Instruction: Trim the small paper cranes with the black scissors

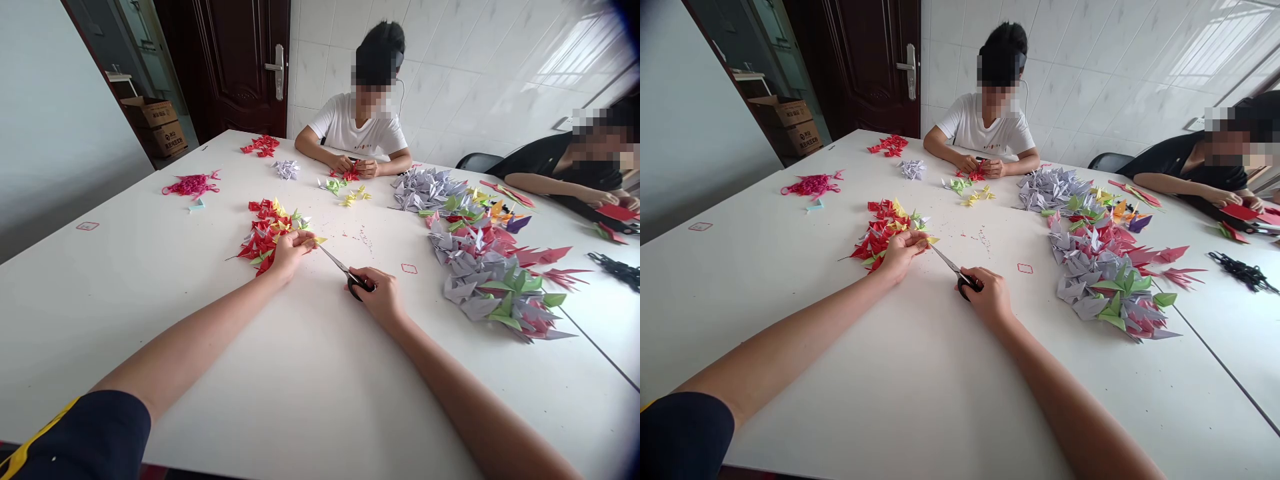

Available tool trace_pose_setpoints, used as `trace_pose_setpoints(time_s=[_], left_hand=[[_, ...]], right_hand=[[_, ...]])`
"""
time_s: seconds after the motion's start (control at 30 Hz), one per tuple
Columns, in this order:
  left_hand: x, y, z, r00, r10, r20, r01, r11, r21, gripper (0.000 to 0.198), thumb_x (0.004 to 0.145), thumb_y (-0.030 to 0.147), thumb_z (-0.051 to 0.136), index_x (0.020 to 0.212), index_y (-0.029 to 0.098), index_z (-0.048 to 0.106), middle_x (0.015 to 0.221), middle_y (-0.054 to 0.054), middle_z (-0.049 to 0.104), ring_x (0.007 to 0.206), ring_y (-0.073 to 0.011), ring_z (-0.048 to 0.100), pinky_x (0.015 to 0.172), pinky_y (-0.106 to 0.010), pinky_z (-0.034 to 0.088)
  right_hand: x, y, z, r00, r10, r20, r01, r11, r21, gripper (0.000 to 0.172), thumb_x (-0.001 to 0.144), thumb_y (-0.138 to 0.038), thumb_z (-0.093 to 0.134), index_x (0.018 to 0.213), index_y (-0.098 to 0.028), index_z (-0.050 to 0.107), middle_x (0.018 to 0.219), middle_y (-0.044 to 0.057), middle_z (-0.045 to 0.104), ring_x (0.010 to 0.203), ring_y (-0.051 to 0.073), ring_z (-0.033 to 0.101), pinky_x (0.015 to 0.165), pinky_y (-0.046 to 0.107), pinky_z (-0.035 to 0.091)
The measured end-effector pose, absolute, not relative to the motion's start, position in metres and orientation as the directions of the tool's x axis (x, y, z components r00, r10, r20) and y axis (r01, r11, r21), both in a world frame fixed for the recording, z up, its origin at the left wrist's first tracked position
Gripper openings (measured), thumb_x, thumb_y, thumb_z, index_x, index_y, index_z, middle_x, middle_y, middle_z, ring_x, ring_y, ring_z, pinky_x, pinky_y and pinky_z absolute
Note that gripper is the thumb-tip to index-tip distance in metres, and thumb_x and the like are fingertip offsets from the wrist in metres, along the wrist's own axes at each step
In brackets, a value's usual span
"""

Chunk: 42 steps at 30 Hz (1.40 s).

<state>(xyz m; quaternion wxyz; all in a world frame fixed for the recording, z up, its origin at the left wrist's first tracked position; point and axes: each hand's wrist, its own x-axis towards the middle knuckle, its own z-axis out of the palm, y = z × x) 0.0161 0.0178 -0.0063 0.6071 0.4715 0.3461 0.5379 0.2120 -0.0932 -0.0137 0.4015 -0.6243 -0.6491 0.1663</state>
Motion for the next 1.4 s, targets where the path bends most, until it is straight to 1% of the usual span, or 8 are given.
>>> trace_pose_setpoints(time_s=[0.1, 0.23, 0.33, 0.47, 0.63, 0.8, 1.07, 1.4], left_hand=[[0.0166, 0.0166, -0.005, 0.189, 0.977, 0.096, -0.313, -0.033, 0.949, 0.027, 0.064, 0.026, 0.077, 0.085, 0.012, 0.066, 0.086, -0.008, 0.069, 0.079, -0.016, 0.064, 0.082, -0.033, 0.05], [0.0169, 0.0148, -0.0031, 0.187, 0.978, 0.096, -0.295, -0.037, 0.955, 0.026, 0.065, 0.026, 0.077, 0.084, 0.012, 0.067, 0.086, -0.009, 0.069, 0.079, -0.0166, 0.064, 0.082, -0.034, 0.051], [0.0165, 0.0145, -0.0028, 0.19, 0.978, 0.083, -0.298, -0.023, 0.954, 0.028, 0.064, 0.027, 0.078, 0.085, 0.012, 0.067, 0.087, -0.009, 0.07, 0.08, -0.0169, 0.065, 0.083, -0.035, 0.051], [0.0158, 0.0158, -0.0043, 0.179, 0.981, 0.069, -0.327, -0.007, 0.945, 0.032, 0.062, 0.028, 0.08, 0.086, 0.013, 0.065, 0.085, -0.008, 0.07, 0.079, -0.0169, 0.066, 0.085, -0.036, 0.05], [0.0157, 0.0174, -0.0052, 0.167, 0.984, 0.067, -0.364, -0.002, 0.931, 0.033, 0.06, 0.027, 0.081, 0.084, 0.014, 0.065, 0.082, -0.007, 0.069, 0.078, -0.0157, 0.065, 0.085, -0.034, 0.05], [0.0159, 0.0179, -0.0059, 0.173, 0.983, 0.068, -0.355, -0.003, 0.935, 0.031, 0.06, 0.027, 0.081, 0.084, 0.014, 0.065, 0.081, -0.007, 0.069, 0.076, -0.0148, 0.064, 0.083, -0.034, 0.05], [0.0158, 0.0174, -0.0057, 0.178, 0.981, 0.074, -0.341, -0.009, 0.94, 0.029, 0.061, 0.026, 0.079, 0.083, 0.013, 0.065, 0.078, -0.006, 0.068, 0.073, -0.0138, 0.062, 0.079, -0.032, 0.049], [0.015, 0.0173, -0.0055, 0.186, 0.979, 0.08, -0.328, -0.015, 0.945, 0.028, 0.061, 0.025, 0.079, 0.082, 0.013, 0.066, 0.078, -0.006, 0.067, 0.072, -0.0139, 0.062, 0.08, -0.033, 0.049]], right_hand=[[0.2112, -0.0939, -0.0152, 0.125, 0.926, 0.357, 0.712, 0.167, -0.682, 0.028, 0.072, -0.023, 0.057, 0.095, -0.022, 0.072, 0.076, 0.002, 0.071, 0.062, 0.017, 0.056, 0.057, 0.028, 0.042], [0.2103, -0.0946, -0.016, 0.168, 0.908, 0.383, 0.734, 0.145, -0.664, 0.027, 0.074, -0.024, 0.058, 0.096, -0.022, 0.072, 0.081, 0.003, 0.072, 0.063, 0.017, 0.057, 0.057, 0.028, 0.042], [0.2098, -0.0945, -0.0154, 0.172, 0.908, 0.383, 0.721, 0.149, -0.677, 0.027, 0.074, -0.025, 0.058, 0.096, -0.021, 0.073, 0.077, 0.003, 0.07, 0.06, 0.016, 0.054, 0.056, 0.028, 0.041], [0.2094, -0.0937, -0.0136, 0.166, 0.902, 0.399, 0.739, 0.154, -0.656, 0.025, 0.07, -0.028, 0.064, 0.092, -0.022, 0.073, 0.07, 0.001, 0.065, 0.057, 0.014, 0.049, 0.053, 0.026, 0.038], [0.2099, -0.0936, -0.0096, 0.153, 0.921, 0.358, 0.695, 0.158, -0.702, 0.026, 0.069, -0.031, 0.065, 0.092, -0.021, 0.073, 0.063, 0.0, 0.059, 0.054, 0.013, 0.044, 0.052, 0.026, 0.037], [0.2117, -0.0931, -0.0097, 0.143, 0.934, 0.328, 0.658, 0.158, -0.737, 0.027, 0.069, -0.029, 0.062, 0.092, -0.02, 0.073, 0.058, -0.001, 0.056, 0.053, 0.013, 0.04, 0.052, 0.026, 0.036], [0.2128, -0.0925, -0.011, 0.126, 0.956, 0.266, 0.611, 0.136, -0.78, 0.029, 0.069, -0.025, 0.06, 0.094, -0.019, 0.073, 0.061, 0.0, 0.064, 0.053, 0.013, 0.039, 0.051, 0.026, 0.035], [0.2146, -0.0918, -0.0147, 0.126, 0.961, 0.247, 0.586, 0.129, -0.8, 0.032, 0.07, -0.027, 0.06, 0.097, -0.019, 0.074, 0.059, 0.0, 0.063, 0.052, 0.013, 0.04, 0.051, 0.026, 0.036]])
